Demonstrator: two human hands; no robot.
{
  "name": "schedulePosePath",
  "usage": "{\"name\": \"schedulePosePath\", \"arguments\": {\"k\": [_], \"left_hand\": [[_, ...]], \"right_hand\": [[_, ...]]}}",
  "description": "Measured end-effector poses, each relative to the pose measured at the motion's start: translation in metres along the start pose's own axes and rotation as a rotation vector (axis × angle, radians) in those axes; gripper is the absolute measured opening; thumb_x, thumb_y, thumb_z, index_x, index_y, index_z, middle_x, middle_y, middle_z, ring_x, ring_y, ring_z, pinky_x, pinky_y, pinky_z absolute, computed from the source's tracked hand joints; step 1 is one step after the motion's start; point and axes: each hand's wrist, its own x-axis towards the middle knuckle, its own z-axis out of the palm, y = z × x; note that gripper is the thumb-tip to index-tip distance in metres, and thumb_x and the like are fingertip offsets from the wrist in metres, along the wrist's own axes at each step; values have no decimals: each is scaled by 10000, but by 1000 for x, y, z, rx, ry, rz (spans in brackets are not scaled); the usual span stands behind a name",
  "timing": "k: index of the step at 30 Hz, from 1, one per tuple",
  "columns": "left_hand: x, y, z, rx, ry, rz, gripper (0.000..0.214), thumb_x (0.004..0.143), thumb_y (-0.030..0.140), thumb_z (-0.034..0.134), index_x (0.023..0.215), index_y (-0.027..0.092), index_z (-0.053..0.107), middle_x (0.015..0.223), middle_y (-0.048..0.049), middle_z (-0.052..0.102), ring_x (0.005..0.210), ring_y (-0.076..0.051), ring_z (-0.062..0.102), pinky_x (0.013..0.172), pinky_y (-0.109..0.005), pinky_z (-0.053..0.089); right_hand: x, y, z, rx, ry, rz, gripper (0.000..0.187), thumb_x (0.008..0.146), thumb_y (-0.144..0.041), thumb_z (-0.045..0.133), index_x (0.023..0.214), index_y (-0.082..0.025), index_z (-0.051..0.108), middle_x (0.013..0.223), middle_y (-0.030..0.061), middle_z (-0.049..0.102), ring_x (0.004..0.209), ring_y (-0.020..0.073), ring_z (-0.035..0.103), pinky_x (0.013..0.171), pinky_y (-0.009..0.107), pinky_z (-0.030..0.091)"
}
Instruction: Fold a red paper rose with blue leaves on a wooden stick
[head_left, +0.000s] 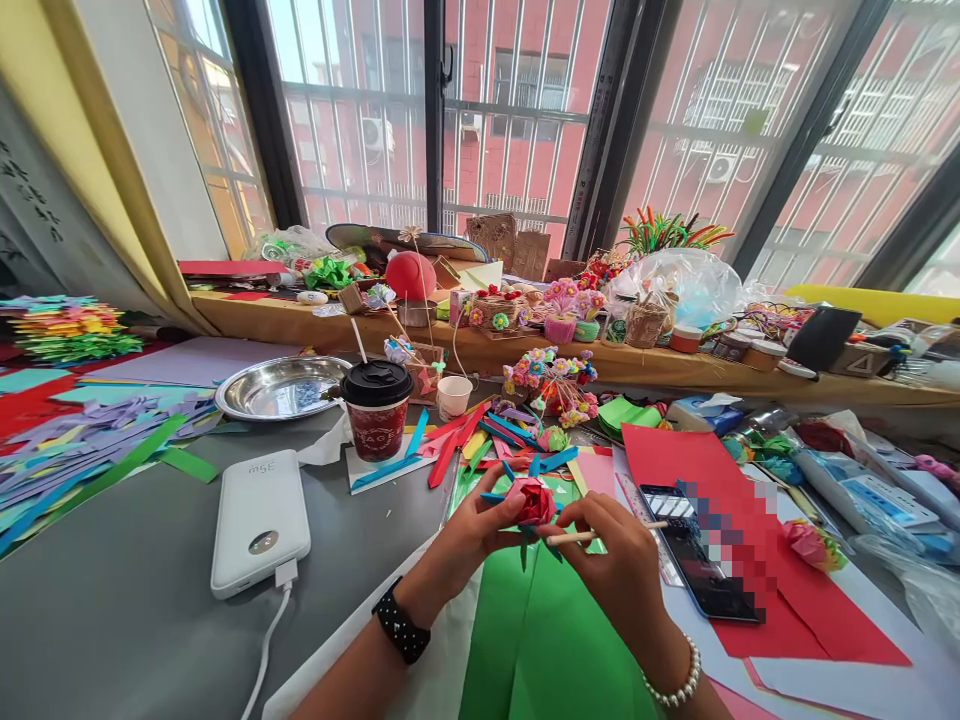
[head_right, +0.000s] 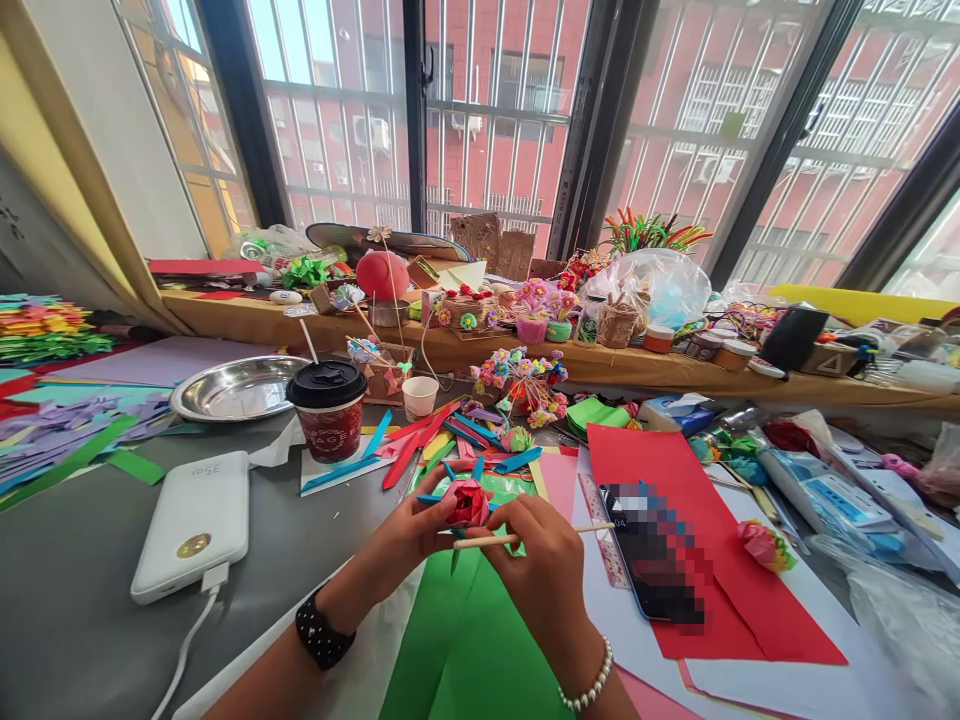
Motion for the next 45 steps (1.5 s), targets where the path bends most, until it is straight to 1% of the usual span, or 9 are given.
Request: {"name": "schedulePosePath", "arguments": {"k": [7, 12, 16, 24, 29, 32, 38, 41, 45], "left_hand": [[3, 0, -3, -31, 36, 4, 420, 725, 282, 594, 1111, 203, 447, 852, -55, 620, 729, -158, 605, 643, -277, 461], [8, -1, -9, -63, 91, -13, 261, 723, 290, 594, 937, 162, 518, 756, -29, 626, 627, -121, 587, 594, -240, 450], [11, -3, -13, -55, 122, -40, 223, 707, 345, 597, 782, 144, 536, 666, -8, 608, 564, -104, 557, 546, -212, 417], [9, -3, -9, 45, 181, -68, 291, 695, 428, 576, 723, 151, 492, 627, 19, 544, 541, -88, 527, 530, -215, 437], [13, -9, -13, 198, 112, -14, 504, 653, 557, 533, 973, 177, 444, 693, -3, 545, 551, -132, 574, 492, -242, 445], [10, -11, -11, 453, 45, 151, 502, 686, 477, 555, 1064, 175, 419, 753, -37, 578, 604, -145, 581, 531, -243, 444], [-1, -16, -7, 1034, 107, 687, 104, 754, 249, 538, 811, 170, 575, 748, -35, 587, 677, -137, 558, 624, -249, 453], [-3, -19, -5, 1127, 134, 851, 68, 765, 190, 523, 798, 175, 580, 757, -34, 591, 723, -138, 559, 644, -247, 463], [-4, -20, -3, 1144, 196, 933, 70, 761, 165, 532, 813, 183, 576, 760, -22, 598, 739, -131, 566, 664, -241, 471]], "right_hand": [[4, 8, -7, 65, -6, 66, 297, 775, -425, 503, 609, -182, 545, 554, -12, 542, 494, 101, 485, 475, 209, 346], [4, 8, -8, 131, -236, -89, 227, 723, -412, 572, 818, -208, 601, 670, 3, 572, 576, 117, 545, 514, 208, 409], [3, 7, -3, 85, -280, -217, 209, 754, -303, 561, 952, -244, 590, 781, 22, 593, 640, 120, 564, 541, 206, 435], [-1, 4, 3, 58, -198, -330, 174, 787, -186, 521, 914, -248, 622, 758, 29, 590, 614, 111, 546, 490, 204, 409], [-1, 5, 1, 142, -4, -258, 140, 797, -178, 509, 891, -196, 611, 713, 40, 586, 656, 126, 562, 550, 227, 457], [-1, 5, -1, 140, 89, -162, 108, 789, -175, 511, 841, -183, 606, 694, 37, 572, 625, 125, 560, 533, 228, 459], [-3, 3, 4, 137, 132, -99, 80, 783, -174, 513, 809, -177, 589, 687, 31, 563, 594, 121, 558, 505, 223, 460], [-6, 0, 7, 158, 130, -123, 79, 780, -149, 513, 808, -178, 580, 693, 34, 575, 622, 126, 565, 524, 228, 466], [-7, -3, 7, 175, 132, -107, 91, 774, -135, 521, 832, -182, 574, 706, 32, 598, 651, 131, 577, 559, 236, 474]]}}
